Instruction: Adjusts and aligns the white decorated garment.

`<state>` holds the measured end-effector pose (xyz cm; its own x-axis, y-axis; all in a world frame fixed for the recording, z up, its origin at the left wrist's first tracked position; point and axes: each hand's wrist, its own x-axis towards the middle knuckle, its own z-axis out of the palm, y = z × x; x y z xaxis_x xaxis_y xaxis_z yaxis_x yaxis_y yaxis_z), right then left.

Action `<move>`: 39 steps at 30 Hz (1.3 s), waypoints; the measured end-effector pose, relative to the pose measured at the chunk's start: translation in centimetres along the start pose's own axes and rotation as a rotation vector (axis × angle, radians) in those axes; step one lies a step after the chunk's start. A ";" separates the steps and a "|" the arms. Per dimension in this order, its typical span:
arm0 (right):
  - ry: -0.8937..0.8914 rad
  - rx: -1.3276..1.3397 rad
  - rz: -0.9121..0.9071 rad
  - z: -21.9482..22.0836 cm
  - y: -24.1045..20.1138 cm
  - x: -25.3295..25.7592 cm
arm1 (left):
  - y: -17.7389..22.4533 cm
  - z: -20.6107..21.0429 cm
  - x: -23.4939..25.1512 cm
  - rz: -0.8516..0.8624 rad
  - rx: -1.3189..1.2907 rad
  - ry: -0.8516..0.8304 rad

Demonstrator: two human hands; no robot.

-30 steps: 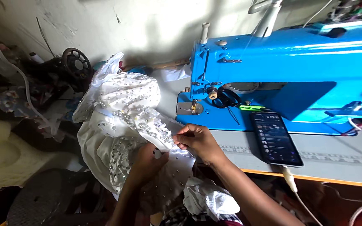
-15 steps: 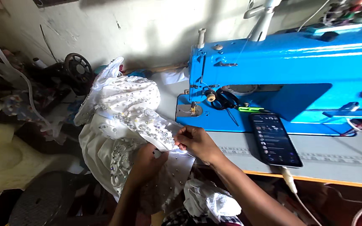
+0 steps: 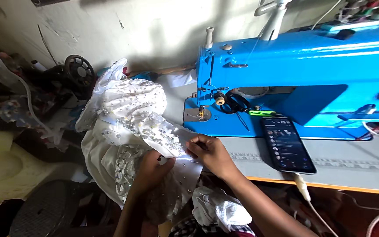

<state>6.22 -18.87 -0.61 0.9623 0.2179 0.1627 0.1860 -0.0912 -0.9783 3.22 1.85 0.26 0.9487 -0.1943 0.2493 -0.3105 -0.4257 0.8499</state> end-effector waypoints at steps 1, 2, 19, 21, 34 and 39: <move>0.003 -0.012 -0.029 0.0 0.3 -0.2 | 0.1 -0.1 0.0 -0.009 -0.009 -0.011; 0.004 -0.020 -0.052 0.0 0.5 -0.3 | 0.2 -0.2 0.1 -0.020 -0.019 -0.026; -0.018 -0.230 -0.645 -0.1 3.0 -0.9 | 0.9 -2.0 0.8 -0.092 -0.180 -0.208; 0.040 -0.437 -0.813 -0.1 2.9 -1.1 | 1.7 -1.8 0.8 -0.166 -0.240 -0.185; 0.126 -0.710 -1.033 0.0 1.6 -0.9 | 2.5 -0.7 0.1 -0.208 -0.518 -0.029; 0.118 -0.718 -1.050 -0.1 1.9 -0.6 | 2.3 -0.4 0.2 -0.141 -0.367 -0.029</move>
<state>5.99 -19.25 -2.57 0.2937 0.4201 0.8587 0.8938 -0.4392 -0.0908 2.71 1.17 2.40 0.9767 -0.1841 0.1098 -0.1308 -0.1063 0.9857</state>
